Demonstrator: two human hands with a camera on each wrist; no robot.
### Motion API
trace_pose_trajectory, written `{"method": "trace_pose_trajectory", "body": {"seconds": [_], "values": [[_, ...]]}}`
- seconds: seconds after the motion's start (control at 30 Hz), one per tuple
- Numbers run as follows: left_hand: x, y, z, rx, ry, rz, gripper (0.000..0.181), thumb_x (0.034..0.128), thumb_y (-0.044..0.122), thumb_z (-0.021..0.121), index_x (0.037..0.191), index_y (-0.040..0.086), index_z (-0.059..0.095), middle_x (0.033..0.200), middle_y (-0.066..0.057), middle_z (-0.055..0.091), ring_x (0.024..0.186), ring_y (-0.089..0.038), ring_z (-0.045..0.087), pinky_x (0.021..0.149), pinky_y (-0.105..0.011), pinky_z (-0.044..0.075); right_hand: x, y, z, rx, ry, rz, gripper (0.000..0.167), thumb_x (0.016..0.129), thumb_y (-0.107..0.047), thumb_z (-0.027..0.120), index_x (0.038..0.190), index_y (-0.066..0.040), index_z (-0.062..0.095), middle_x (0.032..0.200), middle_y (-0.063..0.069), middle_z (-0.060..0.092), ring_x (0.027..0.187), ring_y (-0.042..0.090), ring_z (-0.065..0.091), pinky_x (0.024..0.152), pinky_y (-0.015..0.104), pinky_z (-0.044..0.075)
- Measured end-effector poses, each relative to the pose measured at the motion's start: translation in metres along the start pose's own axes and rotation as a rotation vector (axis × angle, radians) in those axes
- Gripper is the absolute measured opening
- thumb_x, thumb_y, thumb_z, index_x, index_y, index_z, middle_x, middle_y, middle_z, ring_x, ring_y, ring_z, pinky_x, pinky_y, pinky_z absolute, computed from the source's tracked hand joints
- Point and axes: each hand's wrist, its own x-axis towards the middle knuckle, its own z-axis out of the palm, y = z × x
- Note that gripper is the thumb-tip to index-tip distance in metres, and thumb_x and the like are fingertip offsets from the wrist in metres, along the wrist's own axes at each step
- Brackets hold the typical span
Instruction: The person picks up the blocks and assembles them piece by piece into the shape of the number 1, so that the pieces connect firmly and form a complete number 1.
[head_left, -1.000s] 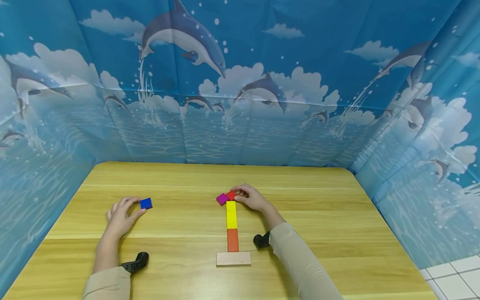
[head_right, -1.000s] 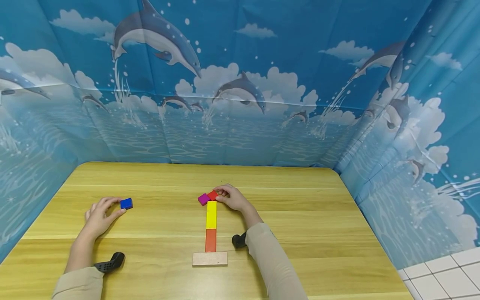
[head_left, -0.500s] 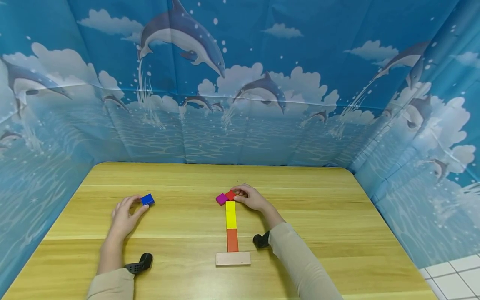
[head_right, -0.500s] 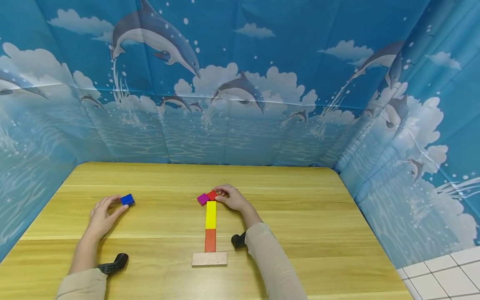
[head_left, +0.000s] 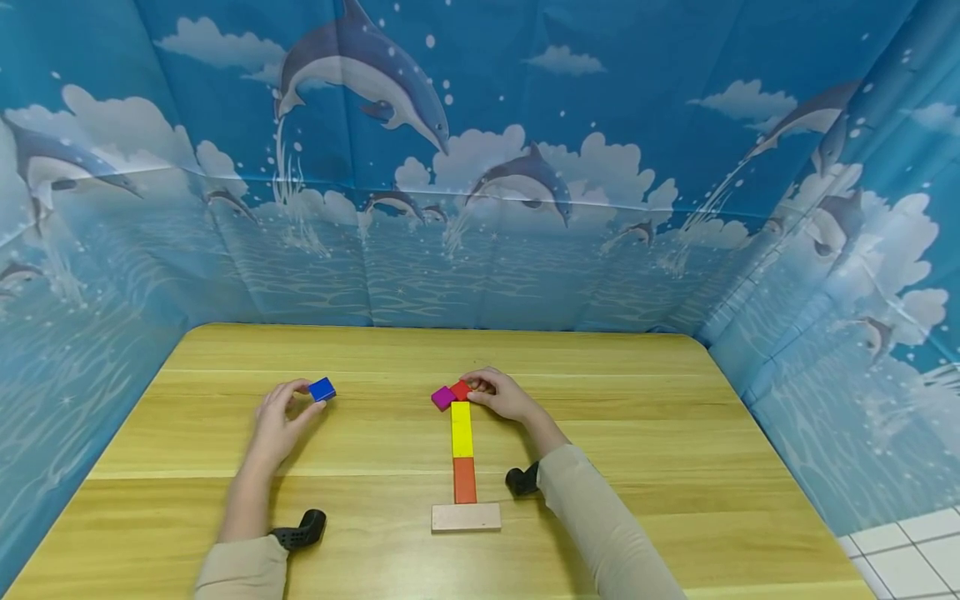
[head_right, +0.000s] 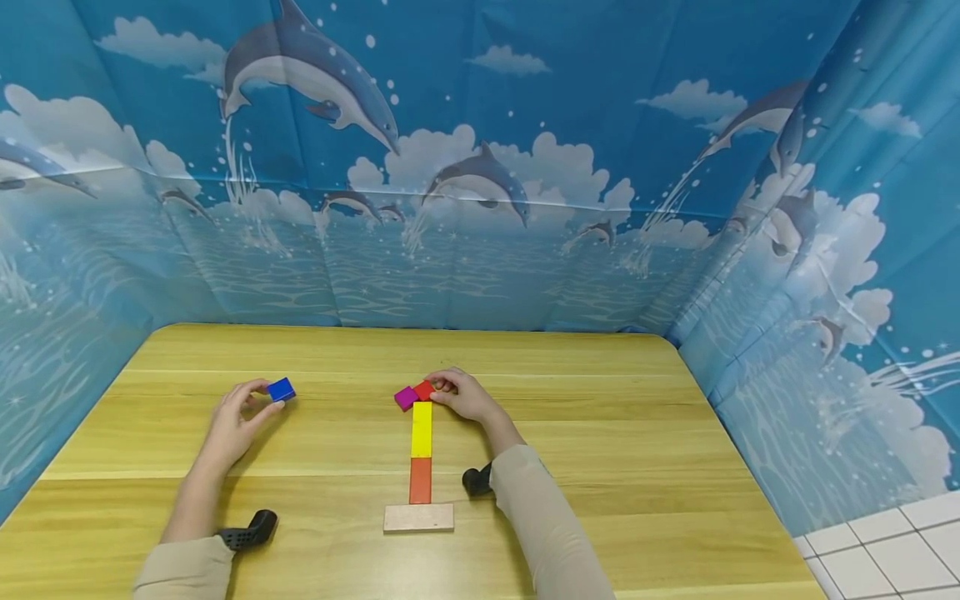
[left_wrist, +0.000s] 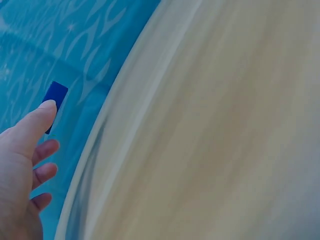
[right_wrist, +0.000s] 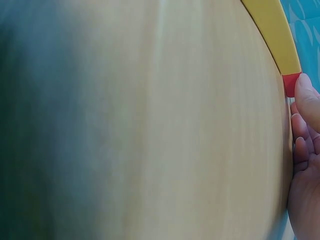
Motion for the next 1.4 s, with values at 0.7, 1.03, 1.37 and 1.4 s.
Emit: {"method": "trace_pose_trajectory", "body": {"seconds": [0.7, 1.03, 1.37, 1.4], "values": [[0.004, 0.04, 0.054, 0.073, -0.005, 0.116, 0.037, 0.0777, 0.023, 0.073, 0.108, 0.006, 0.06, 0.099, -0.011, 0.06, 0.096, -0.031, 0.049, 0.088, -0.05, 0.031, 0.011, 0.038, 0.009, -0.032, 0.038, -0.01, 0.029, 0.09, -0.011, 0.056, 0.117, -0.002, 0.057, 0.095, 0.008, 0.052, 0.082, 0.017, 0.045, 0.073, 0.026, 0.041], [0.004, 0.05, 0.072, 0.088, -0.043, 0.116, 0.039, 0.0762, 0.026, 0.074, 0.108, 0.007, 0.061, 0.099, -0.008, 0.061, 0.094, -0.027, 0.05, 0.088, -0.048, 0.034, 0.0, 0.003, 0.002, 0.009, 0.01, -0.015, 0.028, 0.09, -0.001, 0.054, 0.116, 0.009, 0.054, 0.097, 0.022, 0.051, 0.082, 0.026, 0.045, 0.073, 0.031, 0.04], [0.006, 0.055, 0.086, 0.107, -0.082, 0.14, 0.039, 0.0744, 0.029, 0.075, 0.105, 0.008, 0.063, 0.101, -0.006, 0.063, 0.097, -0.026, 0.051, 0.09, -0.047, 0.034, 0.012, 0.039, 0.009, -0.014, 0.035, -0.001, 0.028, 0.09, -0.012, 0.056, 0.117, -0.002, 0.058, 0.094, 0.008, 0.052, 0.081, 0.017, 0.044, 0.073, 0.026, 0.04], [0.006, 0.056, 0.087, 0.108, -0.086, 0.14, 0.04, 0.0741, 0.029, 0.075, 0.105, 0.008, 0.063, 0.1, -0.006, 0.063, 0.097, -0.026, 0.051, 0.089, -0.046, 0.034, 0.012, 0.04, 0.009, -0.008, 0.035, -0.003, 0.028, 0.09, -0.011, 0.056, 0.117, -0.002, 0.058, 0.094, 0.008, 0.052, 0.081, 0.017, 0.045, 0.073, 0.026, 0.04]]}}
